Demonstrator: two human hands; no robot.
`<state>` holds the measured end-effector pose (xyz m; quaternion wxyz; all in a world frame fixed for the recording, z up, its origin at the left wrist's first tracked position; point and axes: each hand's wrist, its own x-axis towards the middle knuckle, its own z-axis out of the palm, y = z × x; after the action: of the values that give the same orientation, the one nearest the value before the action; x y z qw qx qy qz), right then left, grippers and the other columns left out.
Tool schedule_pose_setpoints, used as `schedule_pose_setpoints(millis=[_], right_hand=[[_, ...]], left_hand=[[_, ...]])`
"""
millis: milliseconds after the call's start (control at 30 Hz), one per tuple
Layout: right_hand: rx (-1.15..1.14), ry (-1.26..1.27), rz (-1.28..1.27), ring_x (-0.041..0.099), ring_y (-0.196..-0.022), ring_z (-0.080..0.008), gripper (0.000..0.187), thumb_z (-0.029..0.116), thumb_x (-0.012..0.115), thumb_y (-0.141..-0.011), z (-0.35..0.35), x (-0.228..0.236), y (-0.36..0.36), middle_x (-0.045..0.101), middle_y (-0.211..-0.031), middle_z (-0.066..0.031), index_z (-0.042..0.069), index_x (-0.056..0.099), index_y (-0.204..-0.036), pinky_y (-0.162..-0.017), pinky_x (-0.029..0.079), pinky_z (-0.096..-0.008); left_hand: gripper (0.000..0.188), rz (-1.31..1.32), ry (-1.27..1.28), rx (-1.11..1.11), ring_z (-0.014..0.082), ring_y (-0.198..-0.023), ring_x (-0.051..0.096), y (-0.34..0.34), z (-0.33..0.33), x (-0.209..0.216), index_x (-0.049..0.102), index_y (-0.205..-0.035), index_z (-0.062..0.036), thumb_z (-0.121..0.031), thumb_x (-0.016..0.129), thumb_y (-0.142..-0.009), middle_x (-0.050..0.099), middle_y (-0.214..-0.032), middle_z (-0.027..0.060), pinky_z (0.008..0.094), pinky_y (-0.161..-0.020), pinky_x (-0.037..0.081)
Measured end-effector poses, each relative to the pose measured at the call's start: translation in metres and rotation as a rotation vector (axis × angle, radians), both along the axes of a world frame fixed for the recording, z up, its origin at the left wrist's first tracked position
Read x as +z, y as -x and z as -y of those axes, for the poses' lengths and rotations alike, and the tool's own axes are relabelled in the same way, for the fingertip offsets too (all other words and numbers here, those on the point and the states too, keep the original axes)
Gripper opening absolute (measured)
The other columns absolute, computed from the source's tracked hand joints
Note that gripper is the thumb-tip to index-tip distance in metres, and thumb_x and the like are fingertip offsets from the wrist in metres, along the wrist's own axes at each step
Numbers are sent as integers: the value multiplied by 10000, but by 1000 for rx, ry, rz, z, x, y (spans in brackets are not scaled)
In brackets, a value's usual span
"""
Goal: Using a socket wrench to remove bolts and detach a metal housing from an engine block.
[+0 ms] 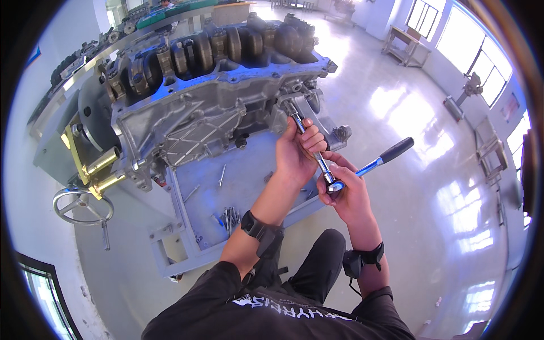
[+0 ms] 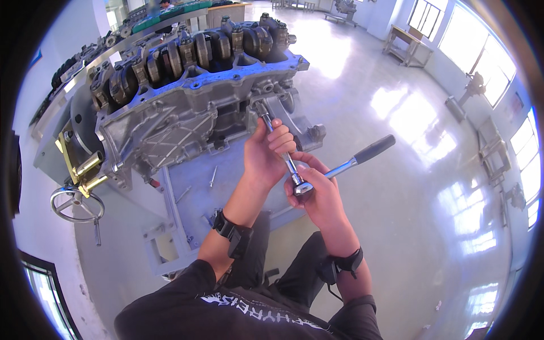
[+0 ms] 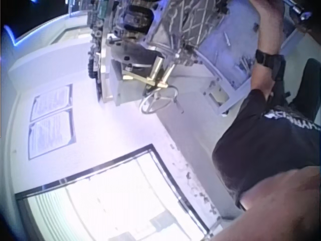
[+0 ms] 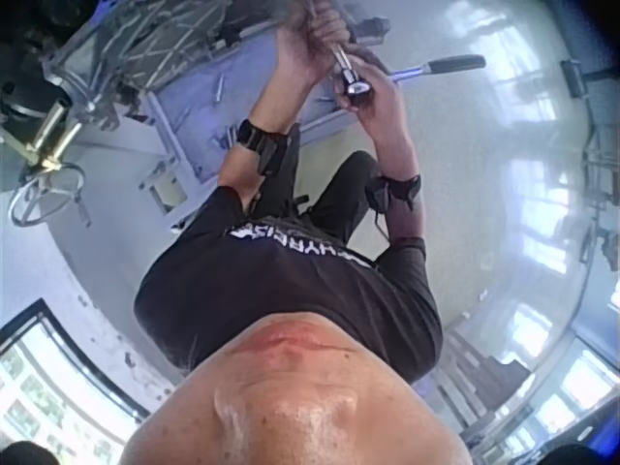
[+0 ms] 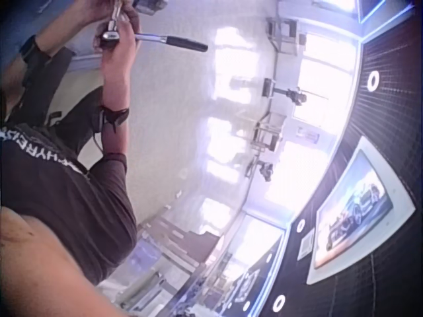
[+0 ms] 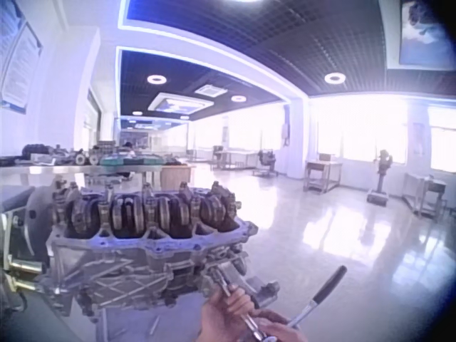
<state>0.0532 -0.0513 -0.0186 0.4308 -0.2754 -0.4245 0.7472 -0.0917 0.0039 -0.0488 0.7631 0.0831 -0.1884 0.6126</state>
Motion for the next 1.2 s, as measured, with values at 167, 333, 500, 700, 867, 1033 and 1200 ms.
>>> schedule_pose_setpoints(millis=[167,333,500,700,867,1033,1200], right_hand=[[-100,-36,108,516,-461,-183,348,162,510,-916,7,-5,6,597,-644,-134,36,501,-1240,-442,351,-276],[-115,-37,97,517,-465,-179,349,147,532,-906,9,-5,6,600,-646,-132,38,512,-1237,-448,356,-276],[-74,-96,76,547,-515,-174,333,110,533,-905,10,-6,-1,601,-665,-133,5,495,-1219,-462,383,-275],[-58,-131,107,548,-512,-173,345,103,536,-899,10,-14,-8,608,-668,-137,-9,492,-1222,-465,392,-273],[-60,-148,120,550,-507,-171,384,105,550,-883,17,-24,-17,616,-674,-137,-31,494,-1237,-465,396,-272],[-65,-158,149,550,-506,-167,413,109,565,-865,27,-36,-28,616,-673,-129,-45,507,-1244,-466,394,-268],[-28,-181,213,553,-517,-144,401,118,566,-870,39,-50,-45,616,-667,-107,-38,523,-1237,-471,384,-251]], left_hand=[[367,-151,24,81,91,-613,356,2,2,-1,527,-934,-44,-383,421,-1023,386,-695,-23,249,-596,341],[426,-122,20,54,111,-601,364,1,3,-2,521,-919,-49,-420,348,-1036,399,-684,-5,267,-594,348],[392,-170,18,87,110,-606,360,-3,7,0,525,-915,-48,-404,396,-1019,397,-686,-9,261,-595,344],[365,-205,39,88,122,-621,365,1,8,-1,526,-917,-41,-397,462,-959,399,-699,-3,268,-602,349],[394,-235,85,132,146,-637,402,2,9,1,528,-921,-39,-427,470,-954,444,-746,27,285,-606,363],[314,-332,101,213,179,-686,483,0,15,-5,531,-929,-78,-373,448,-996,528,-830,54,302,-609,384],[224,-480,210,318,191,-688,488,-6,27,-14,530,-929,-93,-274,420,-1005,526,-828,49,316,-625,387]])
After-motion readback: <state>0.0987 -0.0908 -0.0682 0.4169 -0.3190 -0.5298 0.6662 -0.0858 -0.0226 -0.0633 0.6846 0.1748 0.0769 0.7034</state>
